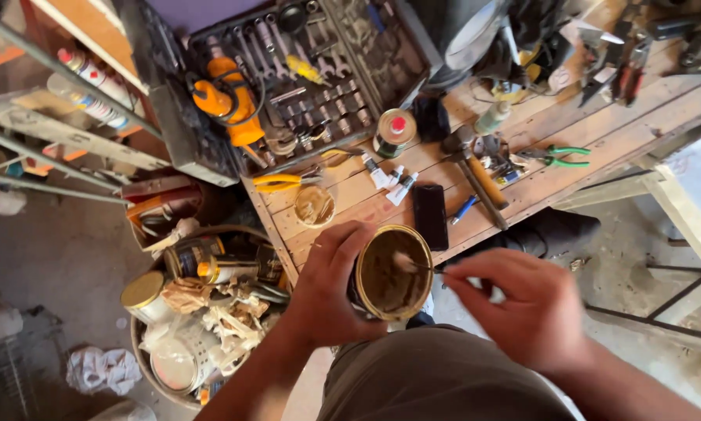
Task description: Mix automotive body filler and hardener on a mixing board and apply a sample amount with a spreader.
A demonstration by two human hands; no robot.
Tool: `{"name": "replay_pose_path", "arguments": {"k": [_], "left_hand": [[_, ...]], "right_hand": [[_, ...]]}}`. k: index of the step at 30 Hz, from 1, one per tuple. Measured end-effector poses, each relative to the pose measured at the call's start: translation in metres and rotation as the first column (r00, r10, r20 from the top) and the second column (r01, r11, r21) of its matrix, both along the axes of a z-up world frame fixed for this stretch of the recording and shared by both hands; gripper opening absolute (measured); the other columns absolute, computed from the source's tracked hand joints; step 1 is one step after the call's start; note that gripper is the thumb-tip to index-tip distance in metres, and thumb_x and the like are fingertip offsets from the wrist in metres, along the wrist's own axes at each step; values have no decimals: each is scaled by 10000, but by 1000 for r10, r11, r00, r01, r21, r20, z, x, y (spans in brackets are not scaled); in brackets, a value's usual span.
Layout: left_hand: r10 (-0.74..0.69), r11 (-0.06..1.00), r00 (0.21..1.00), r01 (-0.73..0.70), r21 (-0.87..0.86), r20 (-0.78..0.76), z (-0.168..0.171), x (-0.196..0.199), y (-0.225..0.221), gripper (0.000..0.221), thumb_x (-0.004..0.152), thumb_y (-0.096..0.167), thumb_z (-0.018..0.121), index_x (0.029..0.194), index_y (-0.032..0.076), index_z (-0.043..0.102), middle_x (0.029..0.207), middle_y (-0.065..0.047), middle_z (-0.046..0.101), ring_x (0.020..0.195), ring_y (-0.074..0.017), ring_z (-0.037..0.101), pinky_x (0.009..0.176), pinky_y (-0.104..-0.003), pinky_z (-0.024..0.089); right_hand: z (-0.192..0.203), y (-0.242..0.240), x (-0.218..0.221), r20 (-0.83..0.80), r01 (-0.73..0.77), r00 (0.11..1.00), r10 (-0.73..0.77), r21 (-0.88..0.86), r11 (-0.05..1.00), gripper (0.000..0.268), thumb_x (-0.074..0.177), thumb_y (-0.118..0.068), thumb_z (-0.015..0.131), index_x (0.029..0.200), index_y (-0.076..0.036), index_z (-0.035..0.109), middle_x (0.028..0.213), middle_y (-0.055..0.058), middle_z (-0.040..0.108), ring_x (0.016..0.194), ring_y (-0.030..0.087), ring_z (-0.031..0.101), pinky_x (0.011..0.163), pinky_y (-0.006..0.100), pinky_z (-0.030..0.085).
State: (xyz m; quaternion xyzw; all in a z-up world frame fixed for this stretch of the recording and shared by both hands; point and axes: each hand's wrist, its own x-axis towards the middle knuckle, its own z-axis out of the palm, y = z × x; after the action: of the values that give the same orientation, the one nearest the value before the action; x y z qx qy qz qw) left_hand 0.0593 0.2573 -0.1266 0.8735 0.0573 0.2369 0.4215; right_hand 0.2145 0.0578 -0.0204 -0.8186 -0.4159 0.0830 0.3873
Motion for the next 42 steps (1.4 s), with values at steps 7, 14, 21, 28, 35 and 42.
{"name": "replay_pose_path", "arguments": {"k": [7, 14, 21, 28, 35, 42], "left_hand": [[-22, 999, 1000, 22, -38, 4, 40, -3, -9, 1185, 474, 294, 997, 1520, 29, 508, 1491, -173, 573, 1325, -385, 642, 1073, -458, 565], [-18, 1000, 1000, 18, -15, 21, 58, -10, -11, 1163, 476, 289, 974, 1512, 28, 514, 1460, -173, 599, 1286, -377, 668, 1052, -454, 582], [-26, 1000, 998, 26, 16, 50, 65, -14, -9, 1171, 465, 259, 963, 1523, 35, 514, 1475, -166, 604, 1292, -372, 664, 1075, -446, 572], [0, 996, 997, -6, 91, 72, 73, -17, -7, 1106, 492, 281, 974, 1487, 52, 550, 1462, -142, 625, 1289, -350, 675, 1050, -428, 576], [-3, 999, 998, 0, 39, 60, 73, -18, -1, 1120, 480, 253, 981, 1489, 57, 538, 1451, -133, 609, 1291, -337, 667, 1041, -424, 580], [10, 998, 997, -15, 62, 79, 73, -21, 0, 1104, 543, 332, 1021, 1485, 27, 533, 1462, -158, 605, 1305, -357, 658, 1079, -456, 549]], "right_hand": [[3, 18, 4, 480, -282, 842, 247, 1, 959, 226, 793, -35, 813, 1018, -35, 795, 988, 54, 800, 771, 235, 730, 669, 351, 561], [6, 26, 1, 612, -342, 727, 311, -69, 937, 290, 829, -112, 760, 1106, -31, 774, 1094, 71, 789, 816, 246, 709, 714, 381, 552], [11, 34, -6, 629, -411, 680, 377, -99, 906, 319, 817, -155, 732, 1105, -19, 755, 1094, 76, 775, 776, 249, 680, 682, 385, 530], [15, 37, -9, 422, -349, 836, 352, -87, 933, 236, 723, -101, 741, 958, -116, 733, 853, 4, 711, 677, 256, 655, 612, 385, 509], [41, 27, -10, 157, -200, 968, 197, 6, 980, 109, 796, -22, 795, 867, -101, 820, 781, -42, 819, 563, 153, 711, 530, 283, 554], [36, 23, -19, 468, -194, 866, 177, -12, 981, 173, 761, -28, 827, 922, -91, 819, 850, -1, 805, 693, 207, 744, 581, 343, 547]]}}
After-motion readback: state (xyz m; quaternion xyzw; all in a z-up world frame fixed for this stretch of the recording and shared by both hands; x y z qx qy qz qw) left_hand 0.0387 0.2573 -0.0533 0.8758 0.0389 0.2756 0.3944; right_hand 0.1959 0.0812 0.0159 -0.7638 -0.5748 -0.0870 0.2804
